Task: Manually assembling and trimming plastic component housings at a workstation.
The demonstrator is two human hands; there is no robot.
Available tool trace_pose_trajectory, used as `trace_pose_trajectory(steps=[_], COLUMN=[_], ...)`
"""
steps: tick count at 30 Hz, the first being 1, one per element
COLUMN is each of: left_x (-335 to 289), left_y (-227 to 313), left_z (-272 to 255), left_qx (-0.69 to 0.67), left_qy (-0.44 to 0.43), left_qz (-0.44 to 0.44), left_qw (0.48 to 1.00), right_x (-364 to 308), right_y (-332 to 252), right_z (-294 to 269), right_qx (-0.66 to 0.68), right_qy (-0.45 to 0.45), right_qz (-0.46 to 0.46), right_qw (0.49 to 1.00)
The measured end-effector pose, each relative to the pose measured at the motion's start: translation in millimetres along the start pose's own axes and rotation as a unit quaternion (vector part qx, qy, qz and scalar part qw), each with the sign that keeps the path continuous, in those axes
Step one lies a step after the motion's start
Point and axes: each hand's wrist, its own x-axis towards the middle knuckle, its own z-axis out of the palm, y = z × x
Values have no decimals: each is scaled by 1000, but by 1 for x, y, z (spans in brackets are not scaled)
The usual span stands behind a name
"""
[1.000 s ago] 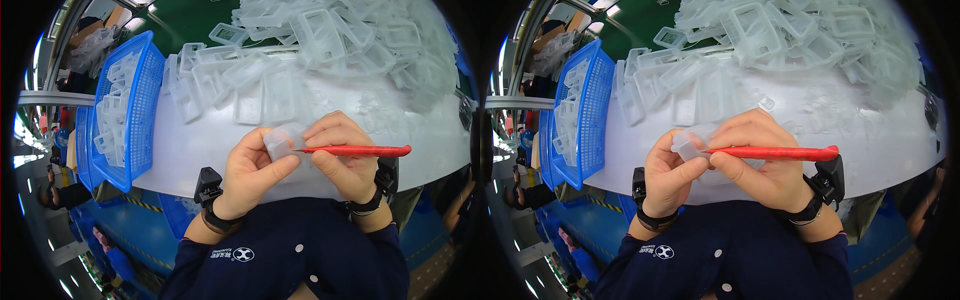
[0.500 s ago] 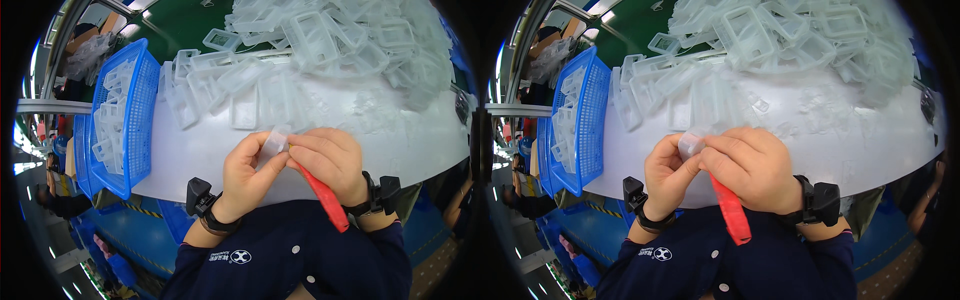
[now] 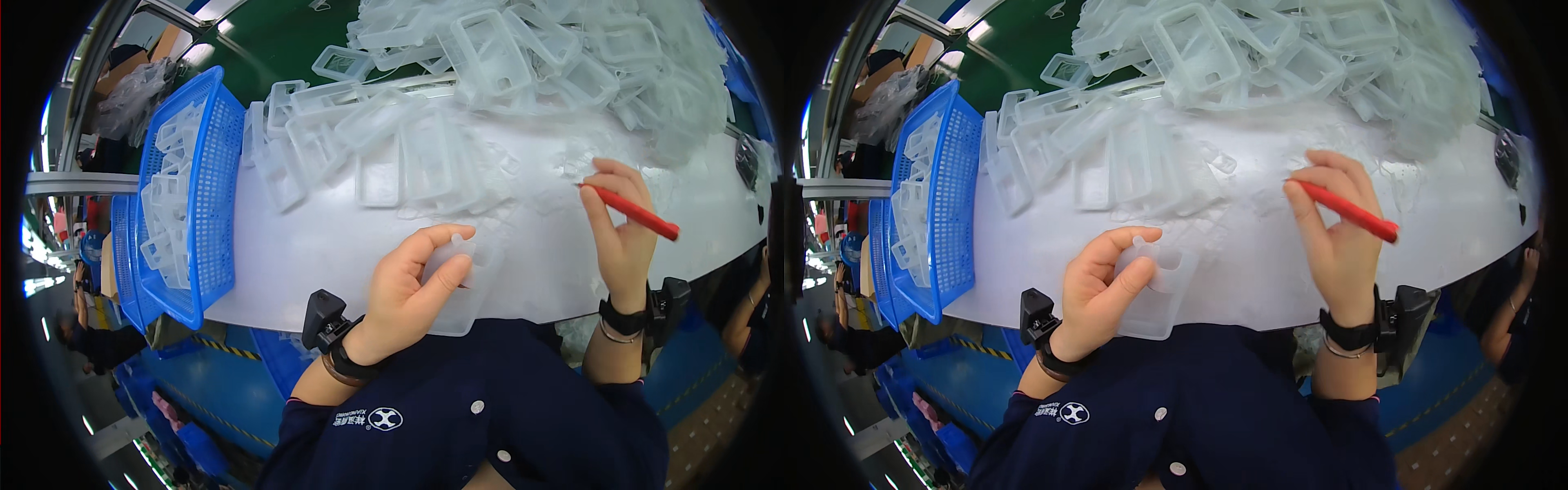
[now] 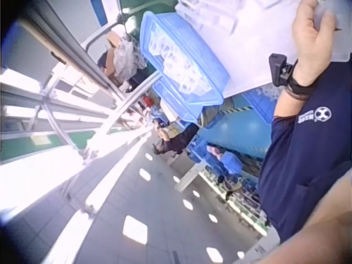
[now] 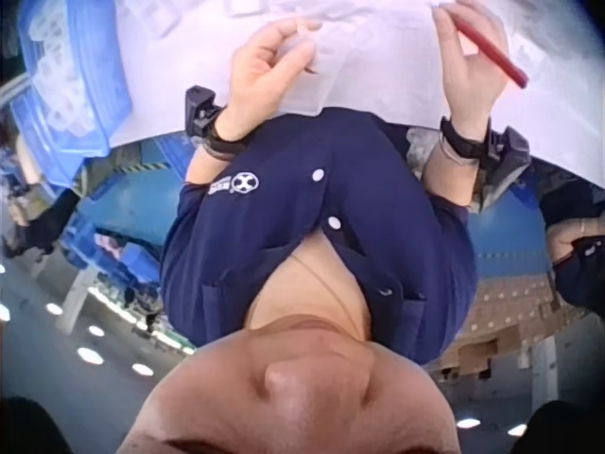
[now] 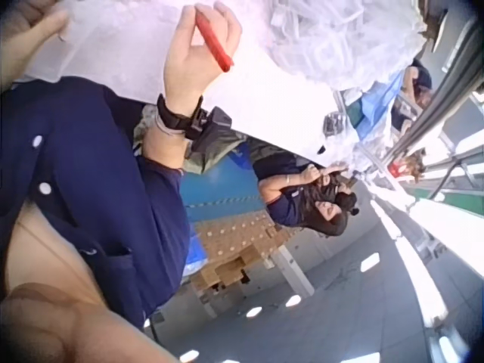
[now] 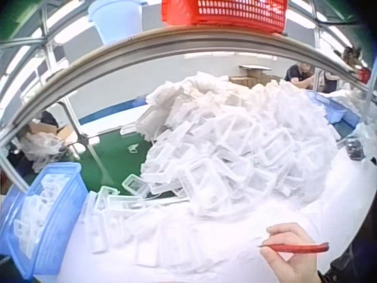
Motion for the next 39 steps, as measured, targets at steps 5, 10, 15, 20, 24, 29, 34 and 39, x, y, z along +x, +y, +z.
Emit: trace_pose_trajectory(steps=[5, 10, 15, 20, 24, 29, 34, 39], left_x=[-5, -8, -9, -8, -9, -6, -8, -7], left_y=[1, 3, 4, 2, 2, 1, 6, 10], left_z=[2, 3, 1, 1, 1, 0, 1, -14], left_qx=[44, 71, 86, 90, 118, 211, 89, 81], left_qy=[0, 3, 7, 17, 28, 37, 11, -7], left_qz=[6, 49, 39, 32, 13, 94, -14, 95], left_qw=[999, 996, 996, 995, 993, 972, 996, 992], right_x=[-17, -19, -17, -16, -8, -15, -3, 7], right_y=[-38, -43, -45, -45, -44, -44, -34, -12], right_z=[32, 45, 46, 48, 45, 56, 51, 18], right_qx=[347, 396, 396, 398, 268, 94, 67, 123], right_qy=[-97, -124, -133, -144, -140, -40, 26, 2], right_qz=[31, 7, 18, 15, -134, -328, -327, 27], right_qw=[932, 910, 908, 906, 944, 939, 942, 992])
